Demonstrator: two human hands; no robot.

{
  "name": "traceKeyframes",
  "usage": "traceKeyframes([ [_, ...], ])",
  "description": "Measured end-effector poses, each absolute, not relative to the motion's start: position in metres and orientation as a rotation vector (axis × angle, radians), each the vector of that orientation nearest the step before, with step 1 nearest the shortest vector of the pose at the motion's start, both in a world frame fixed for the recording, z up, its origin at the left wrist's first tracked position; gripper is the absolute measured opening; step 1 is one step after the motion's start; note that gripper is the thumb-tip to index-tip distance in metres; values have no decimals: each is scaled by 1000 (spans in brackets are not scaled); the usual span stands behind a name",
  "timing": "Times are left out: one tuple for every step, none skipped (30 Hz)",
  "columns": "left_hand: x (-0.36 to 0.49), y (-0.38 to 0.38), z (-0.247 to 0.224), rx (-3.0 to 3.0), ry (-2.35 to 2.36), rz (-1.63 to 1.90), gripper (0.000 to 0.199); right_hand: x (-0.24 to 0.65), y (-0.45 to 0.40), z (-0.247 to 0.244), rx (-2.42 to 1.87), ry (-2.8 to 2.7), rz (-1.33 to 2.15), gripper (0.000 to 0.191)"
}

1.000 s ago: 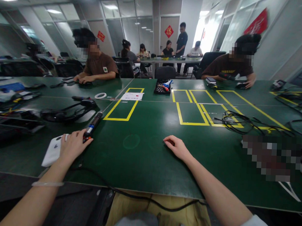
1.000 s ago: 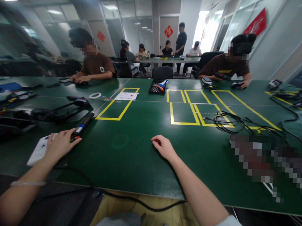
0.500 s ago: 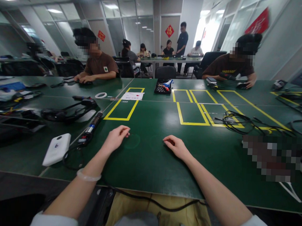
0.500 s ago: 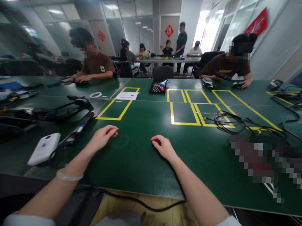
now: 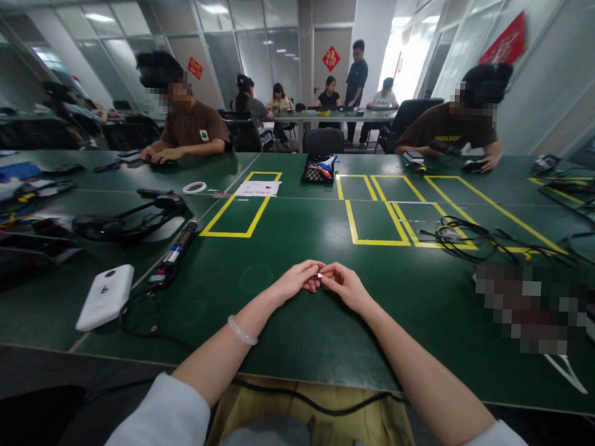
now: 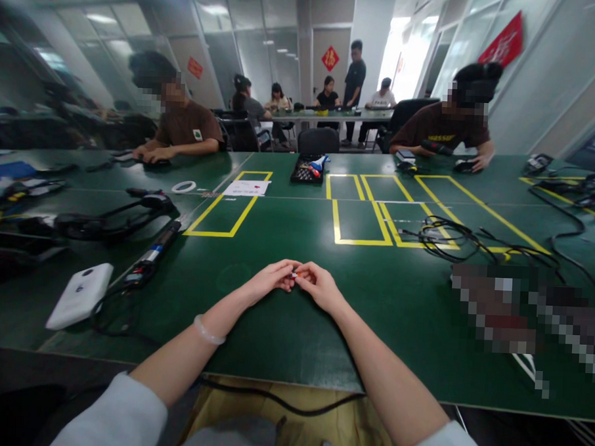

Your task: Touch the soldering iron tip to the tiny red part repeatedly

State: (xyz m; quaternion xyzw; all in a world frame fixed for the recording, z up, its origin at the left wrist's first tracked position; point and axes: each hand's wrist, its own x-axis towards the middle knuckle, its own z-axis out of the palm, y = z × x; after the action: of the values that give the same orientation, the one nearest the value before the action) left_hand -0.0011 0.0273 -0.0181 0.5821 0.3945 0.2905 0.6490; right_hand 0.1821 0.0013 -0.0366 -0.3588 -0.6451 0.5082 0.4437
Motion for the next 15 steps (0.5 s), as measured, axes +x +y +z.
traceKeyframes([
  [-2, 28, -21, 1295, 895, 679, 48, 182, 2, -37, -904, -1585, 1245, 28],
  [-3, 28, -22, 1277, 889, 692, 45, 183, 2, -38, -923, -1577, 1228, 28],
  [-4, 28, -24, 1270, 884, 698, 43, 183, 3, -39, -943, -1574, 1213, 29],
  [-5, 28, -24, 1271, 883, 699, 42, 184, 3, -39, -961, -1576, 1199, 29],
  [-5, 28, -24, 1277, 888, 695, 41, 184, 3, -39, -976, -1580, 1185, 29],
  [-4, 27, -23, 1282, 892, 689, 40, 184, 3, -39, -986, -1586, 1173, 29],
  [-4, 27, -22, 1286, 898, 683, 40, 184, 2, -39, -990, -1594, 1161, 29],
  [-3, 26, -22, 1290, 904, 678, 40, 184, 2, -38, -993, -1603, 1148, 28],
  [-3, 26, -21, 1294, 910, 675, 39, 184, 1, -38, -996, -1615, 1133, 27],
  [-3, 25, -20, 1300, 914, 673, 39, 184, 1, -37, -1000, -1630, 1117, 26],
  [-2, 25, -20, 1308, 916, 673, 38, 184, 1, -37, -1006, -1648, 1100, 25],
  [-2, 24, -20, 1316, 917, 675, 38, 183, 0, -37, -1011, -1666, 1085, 25],
  [-3, 24, -19, 1321, 917, 678, 37, 183, 0, -36, -1014, -1678, 1073, 24],
  [-3, 24, -19, 1323, 914, 682, 37, 183, 0, -36, -1014, -1679, 1068, 24],
  [-3, 24, -19, 1323, 910, 688, 36, 183, 1, -37, -1012, -1668, 1068, 24],
])
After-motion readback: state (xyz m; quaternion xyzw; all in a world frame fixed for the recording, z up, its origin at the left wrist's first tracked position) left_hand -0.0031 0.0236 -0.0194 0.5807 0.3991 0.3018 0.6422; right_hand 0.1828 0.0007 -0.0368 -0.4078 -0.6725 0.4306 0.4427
